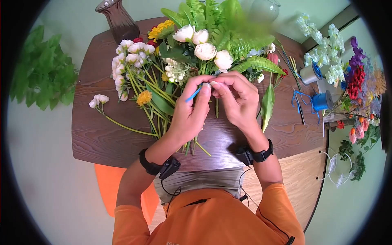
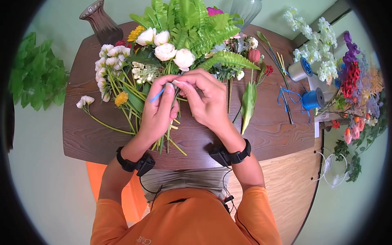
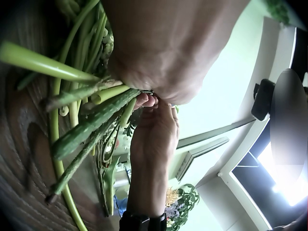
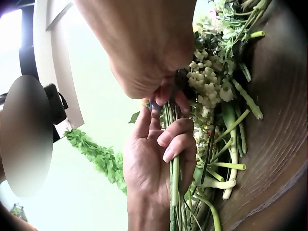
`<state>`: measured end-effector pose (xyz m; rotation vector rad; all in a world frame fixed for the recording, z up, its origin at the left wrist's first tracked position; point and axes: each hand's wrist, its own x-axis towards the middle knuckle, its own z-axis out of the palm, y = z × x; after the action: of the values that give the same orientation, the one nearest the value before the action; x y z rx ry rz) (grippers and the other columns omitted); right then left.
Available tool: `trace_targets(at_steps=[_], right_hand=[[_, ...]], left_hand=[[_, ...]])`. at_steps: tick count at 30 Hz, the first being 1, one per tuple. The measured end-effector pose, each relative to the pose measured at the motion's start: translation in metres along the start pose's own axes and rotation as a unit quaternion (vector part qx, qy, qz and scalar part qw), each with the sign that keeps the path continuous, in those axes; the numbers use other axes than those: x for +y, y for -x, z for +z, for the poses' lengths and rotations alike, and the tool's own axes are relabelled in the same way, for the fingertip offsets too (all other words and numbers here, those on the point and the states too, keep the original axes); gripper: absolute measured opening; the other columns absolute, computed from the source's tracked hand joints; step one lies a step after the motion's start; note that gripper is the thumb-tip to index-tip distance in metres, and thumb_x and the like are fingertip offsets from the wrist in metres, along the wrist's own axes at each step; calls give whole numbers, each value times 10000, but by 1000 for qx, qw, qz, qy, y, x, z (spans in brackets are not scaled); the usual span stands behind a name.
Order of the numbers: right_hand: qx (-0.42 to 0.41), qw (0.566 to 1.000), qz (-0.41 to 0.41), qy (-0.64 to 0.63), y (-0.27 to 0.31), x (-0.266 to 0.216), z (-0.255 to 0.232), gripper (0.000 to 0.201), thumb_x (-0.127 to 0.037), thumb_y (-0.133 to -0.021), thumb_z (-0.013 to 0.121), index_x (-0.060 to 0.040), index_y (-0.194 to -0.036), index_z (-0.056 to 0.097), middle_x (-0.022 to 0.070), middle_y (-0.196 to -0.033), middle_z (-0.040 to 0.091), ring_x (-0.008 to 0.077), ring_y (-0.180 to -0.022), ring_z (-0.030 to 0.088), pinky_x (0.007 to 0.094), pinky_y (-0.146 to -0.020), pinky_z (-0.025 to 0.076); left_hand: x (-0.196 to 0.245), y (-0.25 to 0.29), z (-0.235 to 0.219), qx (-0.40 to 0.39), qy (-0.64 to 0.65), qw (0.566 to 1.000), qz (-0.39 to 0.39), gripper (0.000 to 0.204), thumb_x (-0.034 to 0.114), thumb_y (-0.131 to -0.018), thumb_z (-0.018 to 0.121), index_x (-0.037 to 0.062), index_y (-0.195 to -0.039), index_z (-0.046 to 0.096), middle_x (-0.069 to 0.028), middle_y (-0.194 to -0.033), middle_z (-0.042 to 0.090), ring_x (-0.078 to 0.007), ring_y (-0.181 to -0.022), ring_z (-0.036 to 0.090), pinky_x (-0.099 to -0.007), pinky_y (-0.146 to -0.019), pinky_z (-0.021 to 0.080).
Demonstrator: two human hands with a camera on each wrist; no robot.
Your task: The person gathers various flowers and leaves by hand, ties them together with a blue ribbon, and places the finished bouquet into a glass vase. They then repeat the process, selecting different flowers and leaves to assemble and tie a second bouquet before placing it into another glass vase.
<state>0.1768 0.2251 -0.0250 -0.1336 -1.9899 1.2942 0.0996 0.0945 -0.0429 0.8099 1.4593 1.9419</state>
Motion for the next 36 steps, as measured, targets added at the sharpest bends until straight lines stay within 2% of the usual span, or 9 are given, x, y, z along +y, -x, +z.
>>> trace_targets(at_steps=[6,16,19,22,26,28,29,33,36], right_hand=[[6,1000,-3,-12,1,4,4,70,15,-932,689,27,-991,726,91,-883,696,134,-733,676,261,-652,549],[43,997,47,-49,7,8,9,48,-20,-950,698,12,-986,703,69,-867,687,110,-704,659,247,-632,532],[30,999,38,-25,9,10,10,104,-19,-951,703,28,-1038,674,81,-889,699,103,-746,679,243,-653,545],[68,991,63,-100,11,9,15,181,-11,-927,735,41,-1047,609,105,-933,716,101,-810,700,243,-681,561],[112,984,-1,-142,11,11,17,254,2,-866,795,-16,-950,557,135,-962,737,116,-809,711,252,-692,573],[58,989,-137,9,10,15,10,230,17,-844,794,-20,-919,579,146,-953,738,142,-769,716,268,-681,575],[33,983,-164,73,8,12,4,183,18,-823,788,-13,-897,623,145,-947,735,185,-744,721,298,-662,581],[15,975,-159,157,6,-3,2,173,19,-806,779,-14,-945,681,144,-934,727,228,-742,722,329,-652,587],[23,949,-228,215,3,-4,1,220,24,-790,765,-7,-1000,707,141,-940,719,261,-742,717,342,-649,590]], left_hand=[[1,-2,0,16,11,999,-29,302,275,-1133,384,60,-1287,531,13,-803,523,-22,-537,429,-199,-461,332],[-5,-1,2,38,4,999,-16,195,250,-1112,467,90,-1202,534,10,-764,523,-36,-507,465,-212,-429,354],[-3,0,3,45,-12,999,-10,182,249,-1110,472,92,-1183,529,14,-747,516,-36,-502,462,-218,-420,355],[0,2,3,50,-25,998,-16,178,243,-1116,447,85,-1173,507,6,-782,525,-38,-500,459,-211,-411,346],[1,1,5,63,9,998,-11,173,236,-1123,424,79,-1152,491,-4,-822,536,-39,-500,452,-202,-404,336],[-1,0,4,59,8,998,-8,171,235,-1123,423,80,-1145,493,-3,-822,536,-37,-504,449,-202,-404,339],[-1,-1,4,55,7,998,-5,170,234,-1123,422,81,-1139,495,-3,-822,536,-35,-507,446,-203,-405,341],[1,2,3,47,-11,999,-7,167,230,-1123,422,81,-1131,498,-3,-824,544,-32,-517,444,-202,-408,346],[1,3,3,47,-22,999,-7,161,224,-1122,428,81,-1129,502,-5,-845,550,-30,-531,441,-198,-414,348]])
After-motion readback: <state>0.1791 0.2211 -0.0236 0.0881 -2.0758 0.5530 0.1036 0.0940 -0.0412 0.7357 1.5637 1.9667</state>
